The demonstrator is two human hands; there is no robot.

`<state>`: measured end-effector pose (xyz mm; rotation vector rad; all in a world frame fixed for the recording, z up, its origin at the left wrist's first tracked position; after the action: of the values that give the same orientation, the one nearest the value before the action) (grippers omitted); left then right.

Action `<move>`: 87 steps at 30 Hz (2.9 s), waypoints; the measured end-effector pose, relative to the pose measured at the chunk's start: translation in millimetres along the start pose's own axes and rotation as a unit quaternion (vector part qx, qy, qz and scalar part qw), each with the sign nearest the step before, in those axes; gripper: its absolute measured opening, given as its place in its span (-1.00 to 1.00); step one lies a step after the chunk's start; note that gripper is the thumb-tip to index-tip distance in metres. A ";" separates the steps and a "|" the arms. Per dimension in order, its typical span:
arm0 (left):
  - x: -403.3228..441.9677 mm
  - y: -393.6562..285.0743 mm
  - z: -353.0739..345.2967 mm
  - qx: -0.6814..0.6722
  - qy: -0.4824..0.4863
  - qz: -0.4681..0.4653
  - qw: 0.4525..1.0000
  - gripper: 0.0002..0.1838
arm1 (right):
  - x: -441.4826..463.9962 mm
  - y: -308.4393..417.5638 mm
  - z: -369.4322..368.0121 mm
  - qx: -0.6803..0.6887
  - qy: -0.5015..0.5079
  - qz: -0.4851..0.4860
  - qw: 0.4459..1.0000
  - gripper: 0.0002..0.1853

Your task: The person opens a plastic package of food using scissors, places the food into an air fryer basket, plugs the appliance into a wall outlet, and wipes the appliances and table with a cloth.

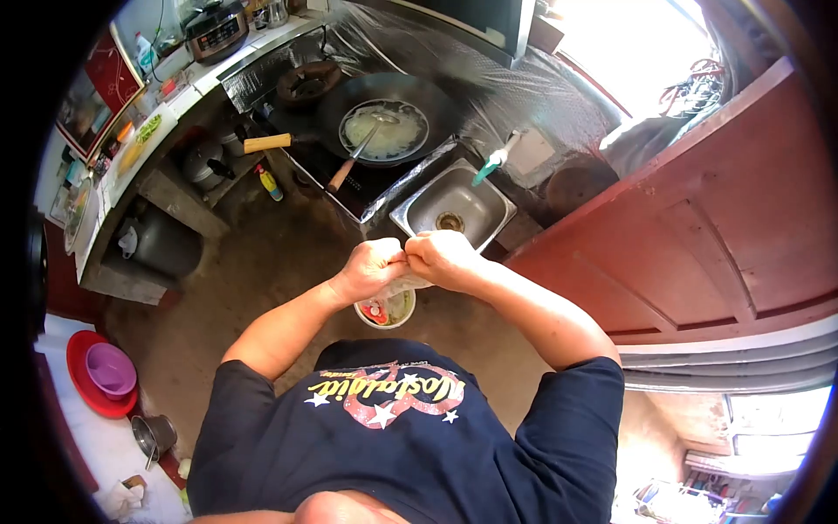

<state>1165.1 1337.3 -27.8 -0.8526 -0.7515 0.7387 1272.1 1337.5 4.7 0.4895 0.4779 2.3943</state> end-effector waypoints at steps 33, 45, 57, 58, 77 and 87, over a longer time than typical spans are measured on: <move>30.0 49.9 -54.4 0.406 -0.030 0.043 0.913 -0.93 | -12.2 -94.1 -53.7 -0.061 -0.085 -0.094 0.990 -0.86; 4.9 90.7 -95.7 0.409 0.042 0.147 0.900 -0.91 | -41.6 -129.5 -118.4 -0.037 -0.109 -0.215 0.970 -0.89; -21.4 74.3 -63.4 0.290 -0.125 0.182 0.931 -0.80 | -50.2 -154.0 -127.0 0.119 -0.163 -0.210 0.957 -0.86; -23.4 81.1 -57.2 0.223 -0.153 0.214 0.939 -0.73 | -50.0 -149.9 -120.7 0.130 -0.177 -0.198 0.955 -0.86; -15.7 74.5 -115.8 0.383 -0.108 -0.008 0.918 -0.88 | -101.4 -139.3 -146.7 0.301 -0.067 -0.436 0.845 -0.62; -13.9 54.5 -114.3 0.390 -0.069 -0.056 0.917 -0.81 | -93.3 -141.7 -124.8 0.053 -0.112 -0.256 0.959 -0.77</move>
<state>1236.4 1307.9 -129.1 -0.0309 -0.5475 0.9063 1355.9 1353.6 -187.9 0.5938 0.5536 1.7998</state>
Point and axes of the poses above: each hand's wrist, its own x-axis towards the middle knuckle, its own z-axis out of the back of the hand, y = z × x, the point moved 6 cm from there along x, towards the middle knuckle, and after that the axes turned 8 degrees about z, right-handed, at the moved point
